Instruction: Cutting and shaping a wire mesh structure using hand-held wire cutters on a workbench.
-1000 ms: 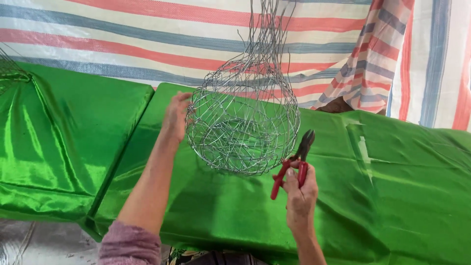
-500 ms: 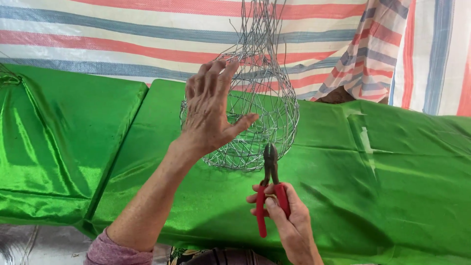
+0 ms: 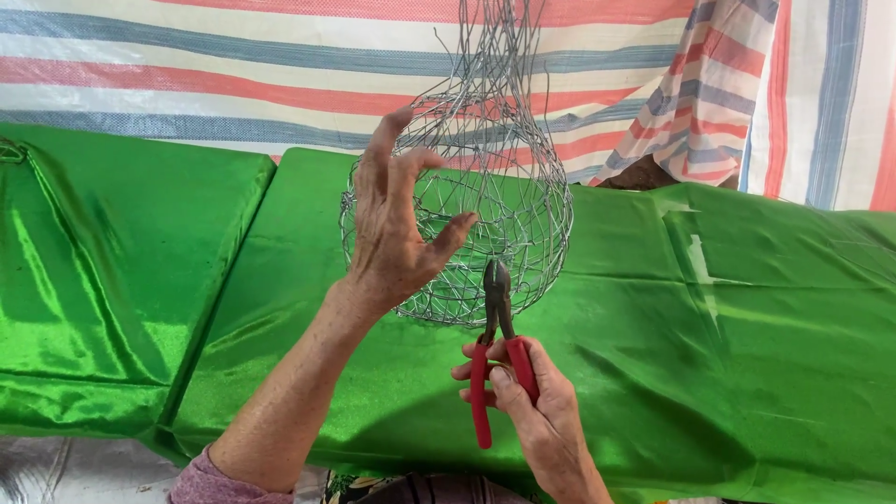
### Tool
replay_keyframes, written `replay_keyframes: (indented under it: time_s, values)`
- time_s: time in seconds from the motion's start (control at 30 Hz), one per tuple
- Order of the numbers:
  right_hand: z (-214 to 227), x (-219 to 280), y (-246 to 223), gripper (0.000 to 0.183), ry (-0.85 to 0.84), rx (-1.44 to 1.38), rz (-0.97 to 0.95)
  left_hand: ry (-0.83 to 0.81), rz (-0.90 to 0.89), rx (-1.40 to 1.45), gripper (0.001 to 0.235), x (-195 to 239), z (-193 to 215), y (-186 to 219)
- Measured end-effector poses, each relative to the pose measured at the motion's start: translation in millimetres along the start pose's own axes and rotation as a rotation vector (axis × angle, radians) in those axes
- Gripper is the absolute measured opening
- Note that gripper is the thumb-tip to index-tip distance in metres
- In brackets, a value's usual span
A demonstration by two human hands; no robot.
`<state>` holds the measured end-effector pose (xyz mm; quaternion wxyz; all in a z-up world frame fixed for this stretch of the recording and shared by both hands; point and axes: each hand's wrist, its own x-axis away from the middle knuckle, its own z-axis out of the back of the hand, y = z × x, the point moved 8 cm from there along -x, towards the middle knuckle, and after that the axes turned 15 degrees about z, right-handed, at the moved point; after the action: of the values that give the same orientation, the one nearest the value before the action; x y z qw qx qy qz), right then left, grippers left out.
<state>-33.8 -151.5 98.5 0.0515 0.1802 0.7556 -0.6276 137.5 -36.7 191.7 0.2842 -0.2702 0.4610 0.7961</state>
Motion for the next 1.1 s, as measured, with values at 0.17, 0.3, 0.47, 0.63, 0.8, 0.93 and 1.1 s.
replay_keyframes:
  time_s: [0.17,0.3,0.47,0.63,0.8,0.93,1.1]
  values:
    - [-3.0,3.7,1.0,0.02,-0.014,-0.004,-0.03,0.028,-0.056,-0.153,0.029,1.9,-12.5,-8.5]
    - [2.5,5.7,3.9,0.019,0.021,-0.005,-0.012,-0.042,-0.034,-0.243,0.024,-0.3,-22.6,-2.3]
    - [-1.3,1.2,-4.3,0.021,0.042,-0.053,-0.043,-0.065,-0.003,-0.26,0.021,1.2,-35.3,3.7]
    - [-3.3,1.9,-3.3,0.022,0.058,-0.056,-0.046,-0.046,0.036,-0.255,0.021,4.7,-37.0,8.2]
    - [-4.7,1.4,-1.5,0.023,0.052,-0.058,-0.024,-0.029,0.048,-0.223,0.02,6.9,-31.6,8.6]
    - [-8.4,1.5,3.1,0.023,0.076,-0.135,-0.057,-0.03,0.061,-0.245,0.021,10.8,-35.7,5.3]
    - [-9.3,1.2,8.6,0.023,0.136,-0.152,-0.045,-0.006,0.057,-0.266,0.021,13.1,-38.3,6.5]
